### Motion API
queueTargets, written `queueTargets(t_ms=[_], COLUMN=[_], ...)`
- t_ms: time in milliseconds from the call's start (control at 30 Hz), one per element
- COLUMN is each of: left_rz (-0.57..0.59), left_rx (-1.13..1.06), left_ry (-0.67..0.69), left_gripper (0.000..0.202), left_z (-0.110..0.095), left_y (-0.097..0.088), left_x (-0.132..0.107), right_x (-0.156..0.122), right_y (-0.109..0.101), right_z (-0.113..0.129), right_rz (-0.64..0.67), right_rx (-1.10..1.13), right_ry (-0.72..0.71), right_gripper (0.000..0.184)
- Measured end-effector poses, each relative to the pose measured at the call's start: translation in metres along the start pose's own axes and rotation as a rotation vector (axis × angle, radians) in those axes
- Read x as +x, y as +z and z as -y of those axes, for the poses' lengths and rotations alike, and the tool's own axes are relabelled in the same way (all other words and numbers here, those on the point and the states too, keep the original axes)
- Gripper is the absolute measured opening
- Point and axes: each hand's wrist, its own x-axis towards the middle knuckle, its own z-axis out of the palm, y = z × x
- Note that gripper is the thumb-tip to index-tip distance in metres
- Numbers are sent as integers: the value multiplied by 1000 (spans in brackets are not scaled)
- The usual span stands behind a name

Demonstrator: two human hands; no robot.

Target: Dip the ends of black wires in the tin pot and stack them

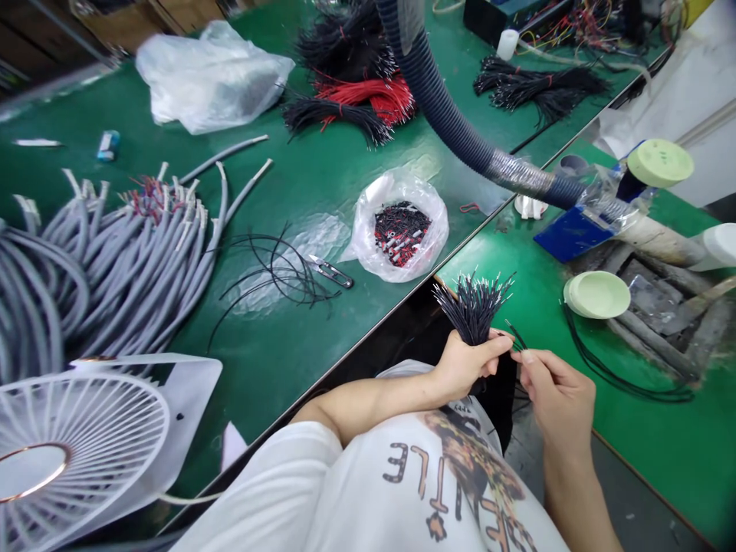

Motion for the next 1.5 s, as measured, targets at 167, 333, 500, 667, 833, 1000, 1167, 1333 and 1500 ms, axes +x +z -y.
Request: queueTargets(t_ms=[167,333,500,667,833,1000,1167,1333,1500], left_rz=[19,-2,20,15,-6,3,4,15,12], left_rx=[-2,42,93,99,118,138,149,138,140], left_ry=[-33,-9,1,1,-6,-20,-22,-21,-28], left_gripper=[50,49,49,46,48,50,49,48,50], left_z=[2,1,2,4,3,5,6,6,7], left_y=[-1,-10,-16,-20,-25,-27,-28,-30,-31], left_x=[2,5,4,4,6,8,10,11,12], right_x=[3,29,79,128,162,179,189,195,195], right_y=[-36,-101,-139,-144,-138,-128,-121,-119,-116], right_z=[9,28,45,50,52,54,54,51,52], right_rz=[-45,-23,83,260,382,484,552,572,570], right_rx=[-145,-422,-588,-727,-889,-989,-1048,-1094,-1118], right_ry=[-10,-15,40,76,96,70,71,81,82], right_gripper=[24,26,31,36,33,27,25,21,20])
